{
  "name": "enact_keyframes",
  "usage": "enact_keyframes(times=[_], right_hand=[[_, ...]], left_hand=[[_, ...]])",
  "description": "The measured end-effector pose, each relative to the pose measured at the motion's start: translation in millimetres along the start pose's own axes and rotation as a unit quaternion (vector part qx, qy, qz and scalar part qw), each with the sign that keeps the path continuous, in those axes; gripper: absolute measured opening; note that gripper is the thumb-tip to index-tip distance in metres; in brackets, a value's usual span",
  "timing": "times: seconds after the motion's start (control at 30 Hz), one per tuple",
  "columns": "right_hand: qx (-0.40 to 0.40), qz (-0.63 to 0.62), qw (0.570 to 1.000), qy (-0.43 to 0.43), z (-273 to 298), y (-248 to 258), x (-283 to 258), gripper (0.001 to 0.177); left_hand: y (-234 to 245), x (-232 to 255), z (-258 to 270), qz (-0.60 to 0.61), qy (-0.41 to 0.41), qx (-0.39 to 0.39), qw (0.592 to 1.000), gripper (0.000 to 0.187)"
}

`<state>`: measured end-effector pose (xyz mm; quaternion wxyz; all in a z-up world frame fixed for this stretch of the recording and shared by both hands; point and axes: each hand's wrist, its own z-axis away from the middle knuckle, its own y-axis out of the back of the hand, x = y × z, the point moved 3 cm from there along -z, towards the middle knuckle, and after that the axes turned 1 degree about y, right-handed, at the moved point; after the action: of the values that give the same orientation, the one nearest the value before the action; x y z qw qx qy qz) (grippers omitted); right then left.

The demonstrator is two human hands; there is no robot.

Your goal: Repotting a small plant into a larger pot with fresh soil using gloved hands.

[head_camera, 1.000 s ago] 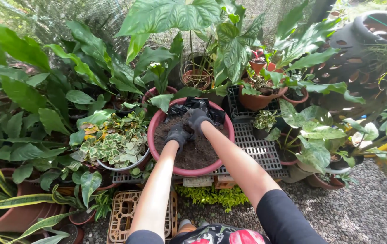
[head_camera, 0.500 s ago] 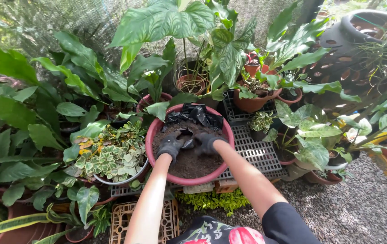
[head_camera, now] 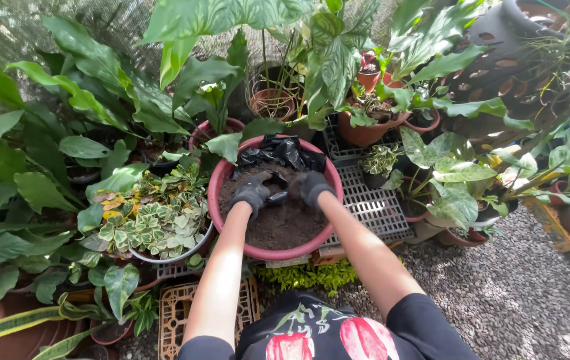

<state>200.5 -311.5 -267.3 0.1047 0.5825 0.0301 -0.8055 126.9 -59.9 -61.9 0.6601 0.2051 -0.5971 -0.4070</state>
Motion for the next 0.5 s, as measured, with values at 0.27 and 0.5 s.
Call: enact_keyframes(times=[0.27,0.5], right_hand=[[-0.03,0.42,0.9,0.109,133.6,-93.1,-262.3,0.021],[0.006,0.406,0.899,0.167,148.7,-72.4,-265.5,0.029]], left_hand=[[27.0,37.7,33.6,0.011,0.022,-0.026,0.999,0.058],[12.8,6.6,31.6,0.103,-0.038,0.054,0.993,0.05]])
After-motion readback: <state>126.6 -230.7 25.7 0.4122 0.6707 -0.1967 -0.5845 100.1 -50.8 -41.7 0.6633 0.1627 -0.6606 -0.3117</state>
